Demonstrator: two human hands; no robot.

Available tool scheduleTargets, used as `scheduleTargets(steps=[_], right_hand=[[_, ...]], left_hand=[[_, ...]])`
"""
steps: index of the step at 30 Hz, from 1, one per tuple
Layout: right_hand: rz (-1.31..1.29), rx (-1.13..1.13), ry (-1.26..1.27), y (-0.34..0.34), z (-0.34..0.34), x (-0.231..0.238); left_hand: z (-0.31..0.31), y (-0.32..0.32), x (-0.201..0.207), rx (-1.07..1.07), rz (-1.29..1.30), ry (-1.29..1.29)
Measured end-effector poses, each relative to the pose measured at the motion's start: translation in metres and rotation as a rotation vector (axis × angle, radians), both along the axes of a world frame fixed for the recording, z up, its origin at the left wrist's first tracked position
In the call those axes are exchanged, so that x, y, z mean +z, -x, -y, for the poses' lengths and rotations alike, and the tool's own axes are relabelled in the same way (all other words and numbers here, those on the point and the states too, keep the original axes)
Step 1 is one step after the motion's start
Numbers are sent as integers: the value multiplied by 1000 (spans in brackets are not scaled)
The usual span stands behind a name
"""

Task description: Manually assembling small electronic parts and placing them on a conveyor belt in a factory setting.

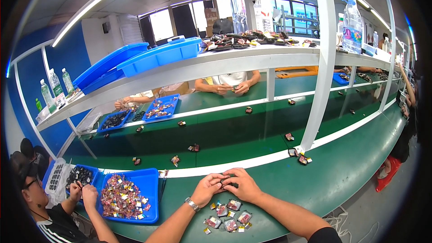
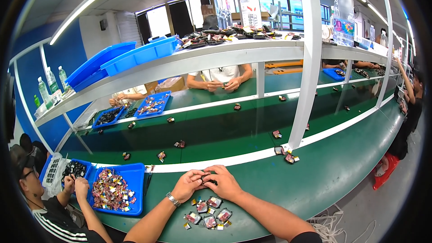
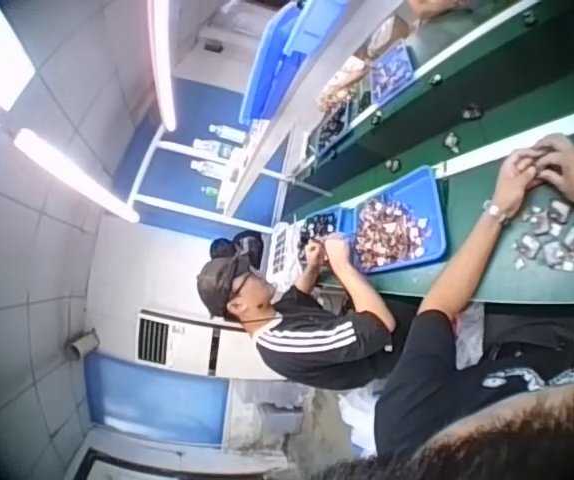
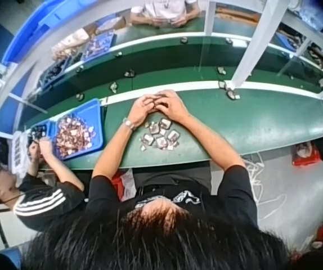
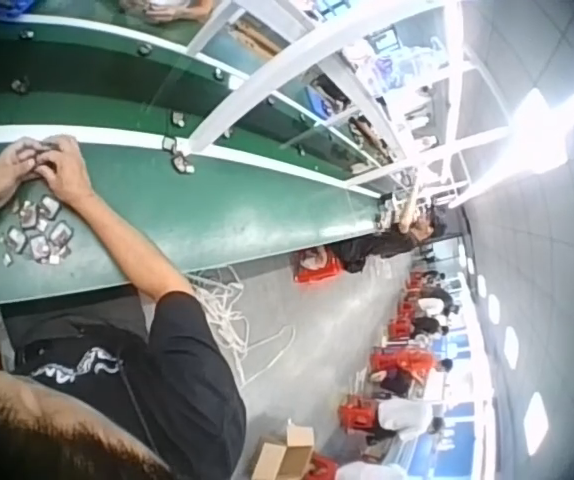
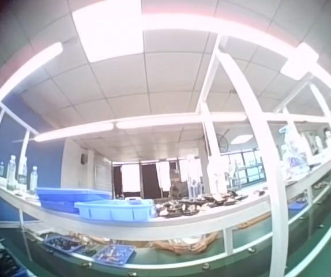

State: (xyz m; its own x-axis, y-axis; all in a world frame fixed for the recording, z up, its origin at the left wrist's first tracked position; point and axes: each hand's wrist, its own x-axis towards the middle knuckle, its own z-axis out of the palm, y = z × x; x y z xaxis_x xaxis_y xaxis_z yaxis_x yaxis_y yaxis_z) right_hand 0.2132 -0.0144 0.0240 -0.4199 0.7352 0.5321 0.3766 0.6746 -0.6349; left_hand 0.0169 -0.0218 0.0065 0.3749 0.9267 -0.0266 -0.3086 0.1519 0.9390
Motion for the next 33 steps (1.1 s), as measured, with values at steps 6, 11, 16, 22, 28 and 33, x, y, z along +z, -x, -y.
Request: scheduleTargets(steps=[6, 11, 16, 22, 28, 33], right_hand=[[-45, -27, 17, 3, 0, -5], [-54, -46, -2, 8, 4, -3], [-56, -62, -70, 6, 5, -1], [-107, 1, -9, 10, 3, -5], [-56, -109, -147, 7, 7, 3], [-71, -65, -263, 9, 5, 8]], left_hand=[[1, 0, 1, 6, 17, 11], [0, 1, -5, 36, 4, -48], [-1, 1, -3, 29, 24, -38], [0, -3, -6, 109, -19, -66], [2, -9, 0, 100, 40, -32], [2, -5, 1, 64, 79, 5]])
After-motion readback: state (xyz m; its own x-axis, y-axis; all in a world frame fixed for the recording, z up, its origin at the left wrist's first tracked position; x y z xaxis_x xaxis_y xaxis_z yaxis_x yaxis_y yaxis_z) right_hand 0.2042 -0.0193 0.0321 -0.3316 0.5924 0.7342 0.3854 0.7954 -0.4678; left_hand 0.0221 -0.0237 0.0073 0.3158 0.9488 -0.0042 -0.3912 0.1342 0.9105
